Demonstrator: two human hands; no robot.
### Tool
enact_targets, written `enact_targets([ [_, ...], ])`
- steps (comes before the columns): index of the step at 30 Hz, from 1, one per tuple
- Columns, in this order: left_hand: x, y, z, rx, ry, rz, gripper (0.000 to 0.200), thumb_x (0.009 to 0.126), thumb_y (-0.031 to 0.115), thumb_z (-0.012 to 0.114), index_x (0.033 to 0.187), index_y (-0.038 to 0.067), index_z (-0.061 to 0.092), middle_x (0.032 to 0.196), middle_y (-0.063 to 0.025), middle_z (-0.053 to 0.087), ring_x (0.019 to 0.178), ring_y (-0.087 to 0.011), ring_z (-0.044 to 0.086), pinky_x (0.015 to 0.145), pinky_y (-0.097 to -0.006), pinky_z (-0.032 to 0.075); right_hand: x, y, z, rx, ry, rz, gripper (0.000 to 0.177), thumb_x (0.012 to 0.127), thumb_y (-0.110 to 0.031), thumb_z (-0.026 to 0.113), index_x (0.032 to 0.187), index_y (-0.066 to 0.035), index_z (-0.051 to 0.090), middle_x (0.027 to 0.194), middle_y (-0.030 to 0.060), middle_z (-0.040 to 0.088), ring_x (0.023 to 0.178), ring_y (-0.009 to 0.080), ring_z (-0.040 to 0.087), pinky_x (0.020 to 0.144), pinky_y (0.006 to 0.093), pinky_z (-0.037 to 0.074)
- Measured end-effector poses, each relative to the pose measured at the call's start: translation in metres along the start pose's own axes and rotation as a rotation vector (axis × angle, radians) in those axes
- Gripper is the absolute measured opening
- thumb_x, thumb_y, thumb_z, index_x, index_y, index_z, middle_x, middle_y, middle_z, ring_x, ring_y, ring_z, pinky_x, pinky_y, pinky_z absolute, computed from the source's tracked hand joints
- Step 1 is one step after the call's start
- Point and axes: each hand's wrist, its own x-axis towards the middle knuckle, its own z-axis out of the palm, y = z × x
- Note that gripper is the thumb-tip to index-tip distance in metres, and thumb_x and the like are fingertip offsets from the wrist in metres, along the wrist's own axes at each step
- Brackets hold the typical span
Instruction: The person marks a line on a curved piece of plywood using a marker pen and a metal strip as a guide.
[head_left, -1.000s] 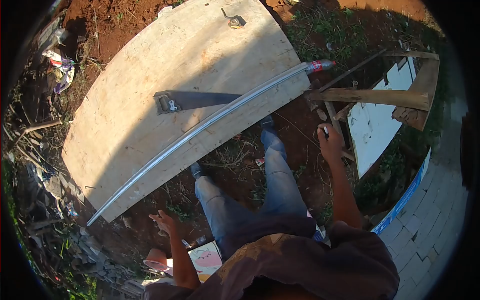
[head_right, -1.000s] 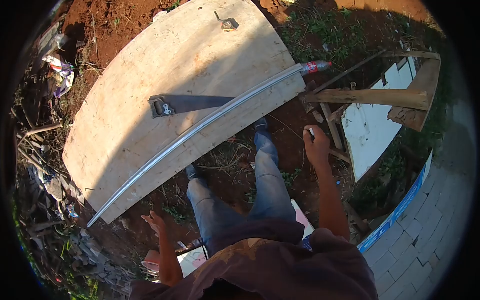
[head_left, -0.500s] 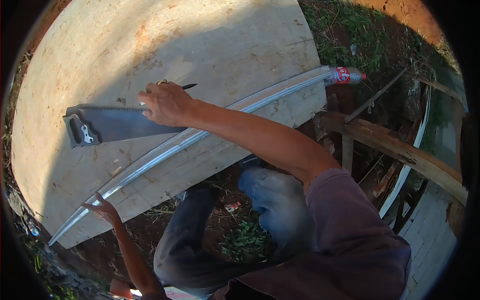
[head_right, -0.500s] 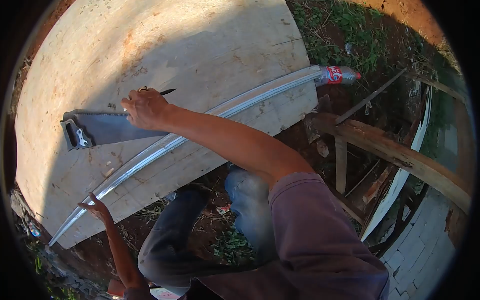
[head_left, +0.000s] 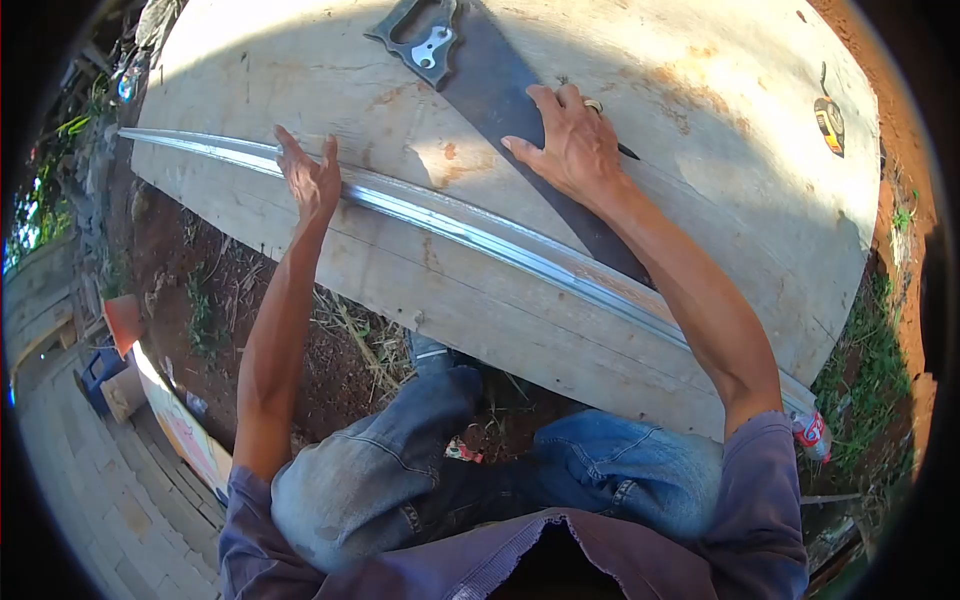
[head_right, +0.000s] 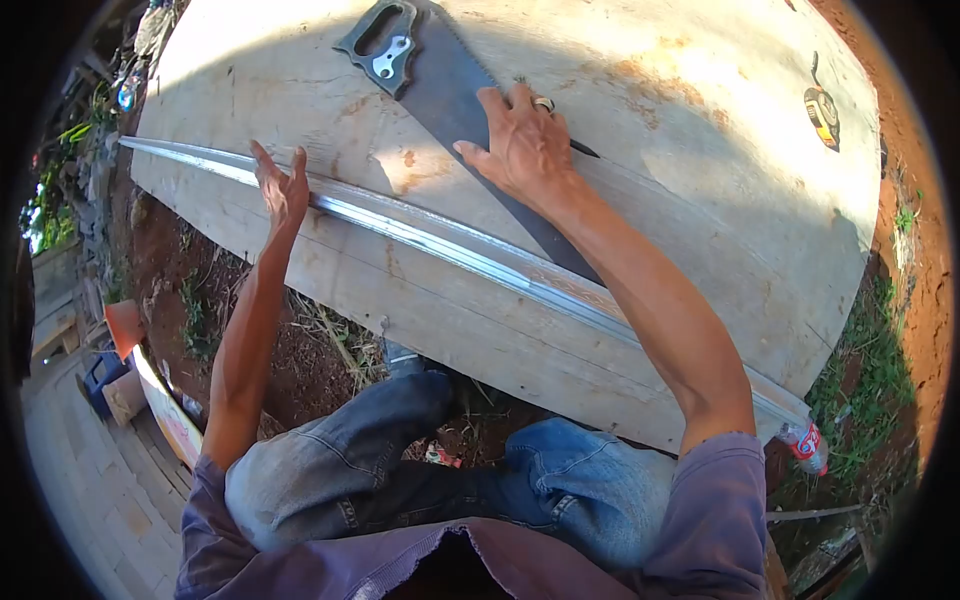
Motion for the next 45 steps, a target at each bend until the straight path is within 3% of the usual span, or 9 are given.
enact_targets([
  [11, -0.008, -0.011, 0.015, -0.047, 0.067, 0.059, 0.082, 0.090, 0.028, 0.058, 0.149, -0.001, 0.009, 0.151, -0.0273, 0.022, 0.137, -0.0534, 0.019, 0.115, -0.0497, 0.017, -0.015, -0.015, -0.003, -0.240, -0.034, -0.071, 0.070, 0.071, -0.044, 0.074, 0.127, -0.012, 0.048, 0.117, 0.0197, 0.044, 0.108, 0.0392, 0.048, 0.082, 0.0551, 0.042],
  [13, -0.011, -0.005, 0.013, -0.006, 0.063, 0.078, 0.084, 0.084, 0.016, 0.058, 0.146, -0.010, 0.007, 0.145, -0.0313, 0.030, 0.135, -0.0380, 0.034, 0.118, -0.0473, 0.007, -0.028, -0.010, -0.004, -0.267, -0.060, -0.052, 0.071, 0.070, -0.044, 0.074, 0.127, -0.012, 0.048, 0.116, 0.0202, 0.044, 0.109, 0.0399, 0.046, 0.083, 0.0563, 0.041],
  [27, -0.007, -0.015, 0.017, 0.049, 0.021, 0.196, 0.085, 0.073, 0.003, 0.050, 0.144, -0.013, 0.005, 0.142, -0.0353, 0.033, 0.134, -0.0404, 0.035, 0.117, -0.0508, 0.005, 0.018, 0.053, -0.012, -0.194, 0.095, -0.143, 0.078, 0.061, -0.045, 0.078, 0.129, -0.017, 0.052, 0.129, 0.0140, 0.048, 0.113, 0.0367, 0.052, 0.093, 0.0545, 0.042],
  [29, -0.007, -0.013, 0.016, 0.059, 0.012, 0.168, 0.085, 0.074, 0.003, 0.050, 0.144, -0.013, 0.005, 0.141, -0.0355, 0.034, 0.133, -0.0403, 0.037, 0.117, -0.0506, 0.005, 0.022, 0.054, -0.021, -0.310, 0.212, -0.156, 0.062, 0.077, -0.050, 0.070, 0.125, -0.014, 0.056, 0.126, 0.0138, 0.054, 0.108, 0.0327, 0.057, 0.094, 0.0481, 0.044],
  [31, -0.007, -0.015, 0.018, 0.065, 0.017, 0.185, 0.085, 0.074, 0.003, 0.050, 0.144, -0.013, 0.005, 0.141, -0.0356, 0.034, 0.133, -0.0401, 0.037, 0.117, -0.0508, 0.006, 0.015, 0.020, -0.064, -0.040, 0.379, -0.136, 0.058, 0.078, -0.014, 0.072, 0.127, 0.001, 0.045, 0.113, 0.0260, 0.056, 0.110, 0.0409, 0.053, 0.096, 0.0507, 0.038],
  [34, -0.005, -0.018, 0.020, 0.080, 0.042, 0.207, 0.084, 0.074, 0.003, 0.049, 0.144, -0.013, 0.005, 0.142, -0.0355, 0.033, 0.133, -0.0395, 0.037, 0.117, -0.0510, 0.006, -0.016, -0.002, -0.094, 0.725, 0.377, -0.022, 0.052, 0.095, -0.045, 0.051, 0.131, -0.007, 0.049, 0.114, 0.0121, 0.063, 0.111, 0.0262, 0.055, 0.092, 0.0412, 0.044],
  [37, -0.008, -0.018, 0.017, 0.082, 0.036, 0.210, 0.083, 0.075, 0.004, 0.049, 0.144, -0.013, 0.006, 0.142, -0.0350, 0.033, 0.133, -0.0390, 0.037, 0.117, -0.0512, 0.006, -0.041, -0.006, -0.089, 0.757, 0.274, 0.102, 0.048, 0.094, -0.050, 0.053, 0.118, -0.009, 0.061, 0.112, 0.0114, 0.064, 0.106, 0.0244, 0.059, 0.089, 0.0382, 0.047],
  [38, -0.006, -0.016, 0.018, 0.072, 0.029, 0.203, 0.083, 0.075, 0.004, 0.049, 0.144, -0.013, 0.006, 0.142, -0.0347, 0.033, 0.133, -0.0389, 0.038, 0.117, -0.0513, 0.006, -0.047, -0.011, -0.074, 0.648, 0.366, 0.095, 0.052, 0.102, -0.047, 0.035, 0.108, -0.005, 0.065, 0.090, 0.0080, 0.067, 0.096, 0.0152, 0.062, 0.076, 0.0293, 0.048],
  [45, -0.005, -0.019, 0.019, 0.074, 0.016, 0.210, 0.084, 0.075, 0.004, 0.050, 0.145, -0.012, 0.006, 0.142, -0.0339, 0.035, 0.133, -0.0383, 0.038, 0.117, -0.0509, 0.006, -0.083, -0.011, -0.041, 0.749, -0.016, 0.313, 0.046, 0.098, -0.045, 0.045, 0.102, -0.004, 0.066, 0.080, 0.0060, 0.064, 0.070, 0.0123, 0.065, 0.061, 0.0256, 0.051],
])
